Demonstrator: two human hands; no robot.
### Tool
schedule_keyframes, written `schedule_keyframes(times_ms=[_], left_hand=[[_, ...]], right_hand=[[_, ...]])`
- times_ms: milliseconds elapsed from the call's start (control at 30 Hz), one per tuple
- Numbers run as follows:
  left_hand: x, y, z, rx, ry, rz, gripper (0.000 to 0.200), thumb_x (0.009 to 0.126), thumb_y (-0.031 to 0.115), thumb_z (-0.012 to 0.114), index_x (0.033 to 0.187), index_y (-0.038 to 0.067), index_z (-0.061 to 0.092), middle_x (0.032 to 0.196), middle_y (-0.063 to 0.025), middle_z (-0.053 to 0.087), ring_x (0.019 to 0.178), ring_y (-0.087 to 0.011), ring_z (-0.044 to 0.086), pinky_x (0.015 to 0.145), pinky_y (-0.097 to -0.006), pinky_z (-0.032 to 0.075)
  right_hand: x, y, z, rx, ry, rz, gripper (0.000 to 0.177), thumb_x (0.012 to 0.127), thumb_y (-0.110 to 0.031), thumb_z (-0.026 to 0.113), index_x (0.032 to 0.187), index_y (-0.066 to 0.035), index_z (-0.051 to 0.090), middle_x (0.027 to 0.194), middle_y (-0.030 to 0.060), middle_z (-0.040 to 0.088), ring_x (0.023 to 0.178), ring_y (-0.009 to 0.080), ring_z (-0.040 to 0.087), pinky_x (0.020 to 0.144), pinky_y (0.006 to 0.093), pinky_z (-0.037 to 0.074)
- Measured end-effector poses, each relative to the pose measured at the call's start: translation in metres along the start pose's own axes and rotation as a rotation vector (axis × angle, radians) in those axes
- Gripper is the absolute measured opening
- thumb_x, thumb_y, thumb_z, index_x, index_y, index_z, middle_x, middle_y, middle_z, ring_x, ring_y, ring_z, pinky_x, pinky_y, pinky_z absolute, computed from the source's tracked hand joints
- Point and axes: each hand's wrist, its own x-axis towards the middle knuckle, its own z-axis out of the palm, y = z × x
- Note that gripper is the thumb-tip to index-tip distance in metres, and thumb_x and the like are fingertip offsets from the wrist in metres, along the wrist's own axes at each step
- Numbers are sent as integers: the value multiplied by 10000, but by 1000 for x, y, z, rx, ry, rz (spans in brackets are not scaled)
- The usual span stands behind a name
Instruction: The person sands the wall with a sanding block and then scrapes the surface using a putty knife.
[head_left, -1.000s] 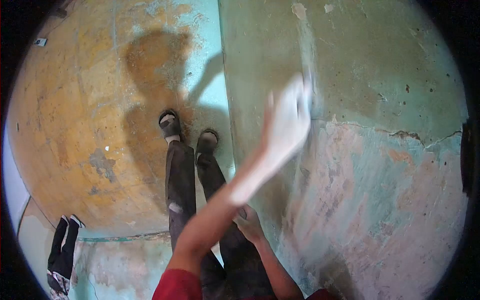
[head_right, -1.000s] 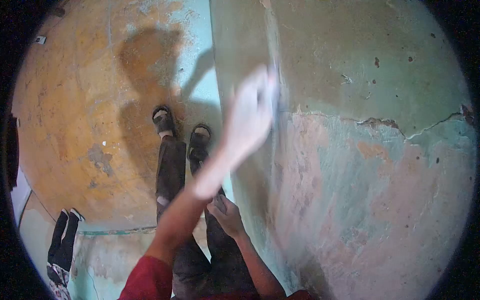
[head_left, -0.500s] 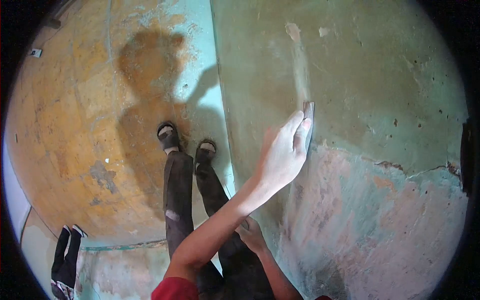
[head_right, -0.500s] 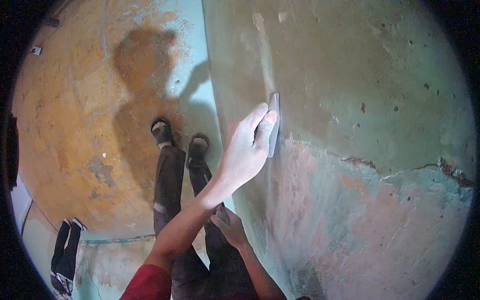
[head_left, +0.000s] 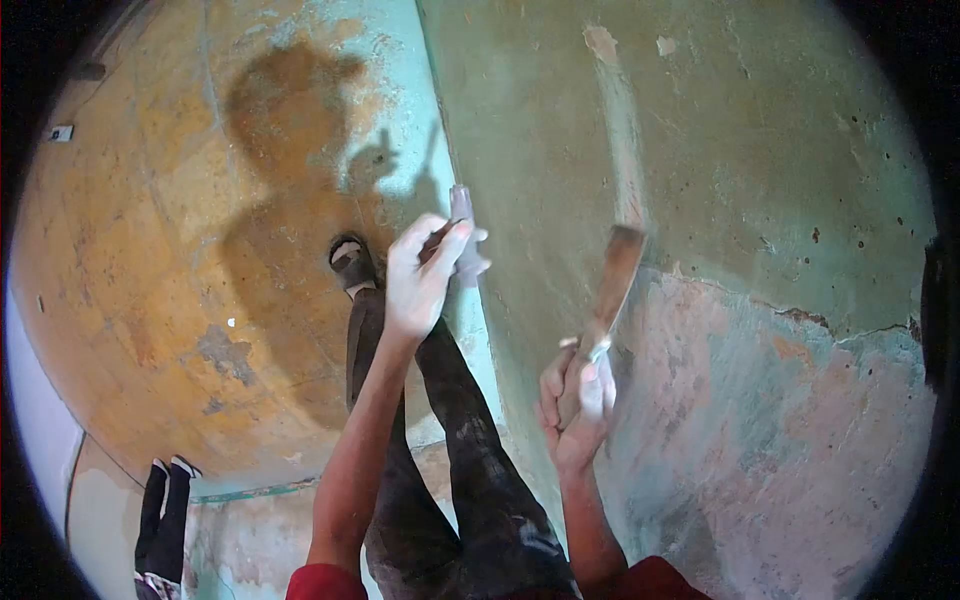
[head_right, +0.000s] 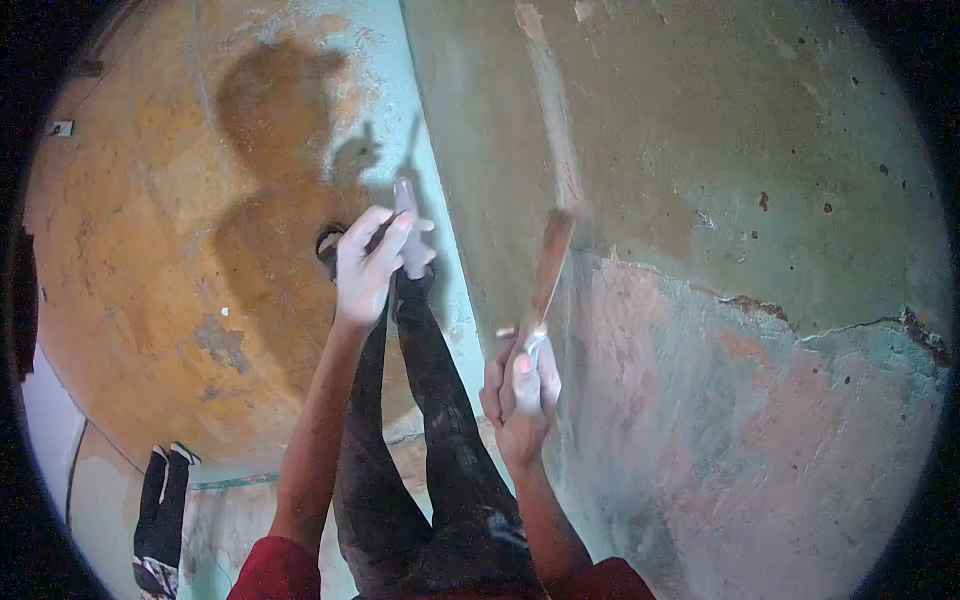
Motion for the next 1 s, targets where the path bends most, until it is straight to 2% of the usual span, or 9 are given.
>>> schedule_keyframes(times_ms=[267, 367, 433, 467, 500, 567, 600, 700, 1000], left_hand=[[5, 38, 28, -12, -121, 21, 287, 967, 209, 581, 1180, 40, 488, 968, -36, 494, 891, -118, 507, 827, -330, 487], [-2, 65, 57, 403, -188, 17, 233, 933, 169, 628, 1118, 27, 641, 884, 33, 593, 764, -41, 494, 676, -233, 412], [-6, 59, 71, 337, -202, 26, 198, 926, 174, 661, 1064, 36, 695, 813, 58, 608, 713, -23, 469, 629, -223, 377], [-9, 58, 78, 298, -207, 77, 211, 935, 174, 657, 1067, 13, 694, 862, 25, 604, 740, -37, 472, 654, -227, 396], [-14, 70, 82, 342, -262, 174, 318, 950, 170, 624, 1203, -22, 632, 1114, -98, 640, 938, -129, 596, 817, -280, 473], [-21, 73, 89, 414, -364, 284, 468, 965, 159, 582, 1373, -45, 477, 1431, -214, 470, 1276, -267, 513, 1038, -356, 414], [-22, 68, 89, 369, -475, 206, 577, 974, 167, 553, 1462, -43, 325, 1534, -236, 300, 1415, -325, 328, 1128, -392, 321], [-17, 69, 95, 454, -527, 349, 610, 980, 198, 550, 1473, -49, 289, 1515, -251, 327, 1387, -358, 370, 1111, -374, 339], [-4, 73, 100, 476, -506, 297, 537, 991, 266, 535, 1406, -43, 391, 1265, -324, 520, 1107, -440, 582, 901, -414, 476]], right_hand=[[12, -10, 37, 226, 160, -9, 453, 987, -440, 520, 1173, -30, 473, 689, 2, 434, 420, 31, 313, 346, 196, 228], [12, -10, 44, 242, 181, -2, 436, 989, -432, 521, 1173, -40, 475, 687, -3, 432, 422, 33, 319, 347, 193, 236], [13, -10, 47, 267, 190, 0, 425, 993, -418, 516, 1180, -39, 475, 692, -4, 443, 423, 33, 327, 348, 192, 244], [14, -10, 49, 293, 194, 3, 415, 998, -404, 512, 1188, -37, 475, 696, -6, 454, 424, 32, 335, 349, 192, 252], [14, -10, 50, 293, 194, 4, 415, 998, -404, 512, 1188, -37, 475, 696, -6, 454, 424, 32, 335, 349, 192, 252], [12, -7, 51, 292, 268, -2, 403, 1009, -376, 493, 1205, -25, 473, 717, -2, 498, 429, 35, 369, 355, 195, 284], [10, -6, 52, 293, 270, 0, 403, 1009, -376, 493, 1205, -25, 473, 717, -2, 498, 429, 35, 369, 355, 195, 284], [10, -4, 56, 160, 294, -54, 386, 1023, -340, 459, 1217, -7, 471, 737, 11, 546, 445, 46, 430, 375, 209, 335], [19, -16, 77, 247, 274, -29, 323, 1035, -337, 409, 1147, -43, 480, 713, 9, 526, 437, 58, 428, 377, 216, 327]])
